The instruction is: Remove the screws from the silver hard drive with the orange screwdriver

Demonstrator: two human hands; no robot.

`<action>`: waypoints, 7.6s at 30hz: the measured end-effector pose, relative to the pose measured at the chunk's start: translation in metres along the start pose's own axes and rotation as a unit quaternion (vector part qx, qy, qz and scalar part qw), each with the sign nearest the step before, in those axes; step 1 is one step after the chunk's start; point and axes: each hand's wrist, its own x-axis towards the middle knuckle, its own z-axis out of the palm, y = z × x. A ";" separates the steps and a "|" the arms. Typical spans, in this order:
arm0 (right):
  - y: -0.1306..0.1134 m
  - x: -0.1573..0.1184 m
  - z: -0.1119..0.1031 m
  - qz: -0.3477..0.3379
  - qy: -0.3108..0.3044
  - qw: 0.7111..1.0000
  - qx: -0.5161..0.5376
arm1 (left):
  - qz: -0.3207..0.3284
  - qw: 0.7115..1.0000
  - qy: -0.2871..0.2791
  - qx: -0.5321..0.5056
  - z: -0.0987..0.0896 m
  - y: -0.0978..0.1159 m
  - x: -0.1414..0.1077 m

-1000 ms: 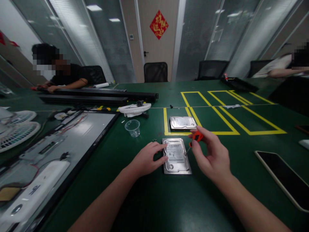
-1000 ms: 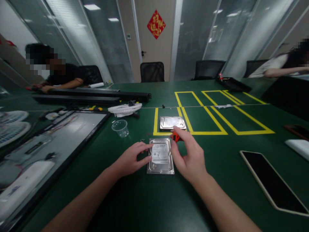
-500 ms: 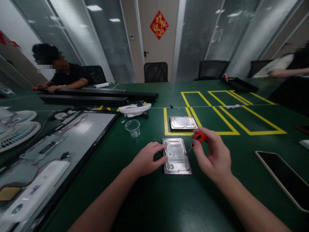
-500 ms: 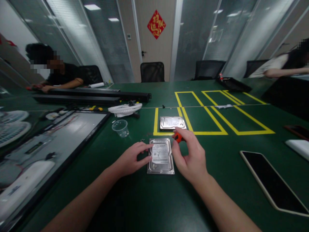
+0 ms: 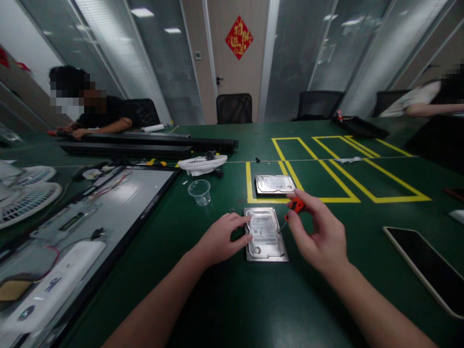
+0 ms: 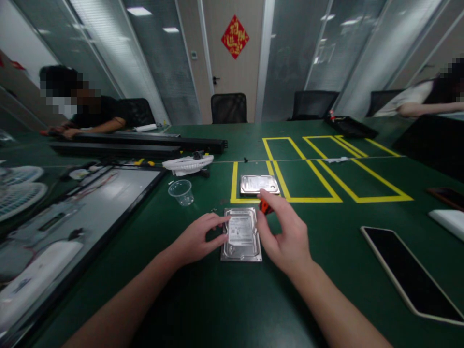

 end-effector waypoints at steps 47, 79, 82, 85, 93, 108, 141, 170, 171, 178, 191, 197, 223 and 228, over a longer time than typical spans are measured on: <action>0.002 0.005 -0.002 -0.023 0.027 0.998 -0.046 | -0.004 1.000 0.001 -0.006 -0.001 0.001 -0.001; 0.002 0.004 -0.002 -0.026 0.024 0.999 -0.039 | -0.008 1.000 -0.003 -0.006 -0.003 0.003 -0.001; -0.001 0.009 -0.003 -0.041 0.042 0.995 -0.077 | -0.005 1.000 -0.003 -0.001 -0.002 0.002 0.000; -0.004 0.010 -0.003 -0.043 0.044 0.995 -0.078 | 0.000 1.000 0.000 0.001 -0.001 0.001 -0.001; 0.000 0.001 -0.002 0.009 0.001 1.000 0.007 | -0.007 1.000 -0.001 -0.001 -0.001 0.001 -0.001; 0.000 0.002 -0.002 -0.012 0.021 1.000 -0.005 | -0.010 1.000 -0.004 -0.005 -0.001 0.002 -0.001; 0.006 -0.007 0.003 0.059 0.013 0.996 0.065 | -0.005 1.000 -0.004 -0.001 -0.001 0.001 -0.001; 0.001 0.006 -0.003 -0.035 0.045 0.997 -0.046 | -0.001 1.000 -0.001 0.002 -0.001 0.001 -0.001; 0.001 0.006 -0.002 -0.033 0.044 0.998 -0.042 | -0.001 1.000 0.000 0.002 -0.001 0.000 -0.001; 0.001 -0.001 0.000 0.029 0.012 0.999 0.030 | 0.000 1.000 -0.002 0.003 -0.001 0.001 -0.001; -0.001 0.004 -0.001 -0.015 0.033 0.999 -0.019 | -0.004 1.000 -0.002 0.000 0.000 -0.001 -0.001; 0.003 -0.007 0.003 0.063 0.028 0.995 0.067 | -0.002 1.000 0.000 -0.002 0.000 -0.001 -0.001; 0.001 0.004 -0.002 -0.012 0.030 0.999 -0.011 | -0.004 1.000 -0.004 0.000 -0.003 0.002 -0.001; 0.000 0.005 -0.002 -0.022 0.040 0.999 -0.026 | -0.008 1.000 -0.005 -0.001 -0.003 0.002 0.000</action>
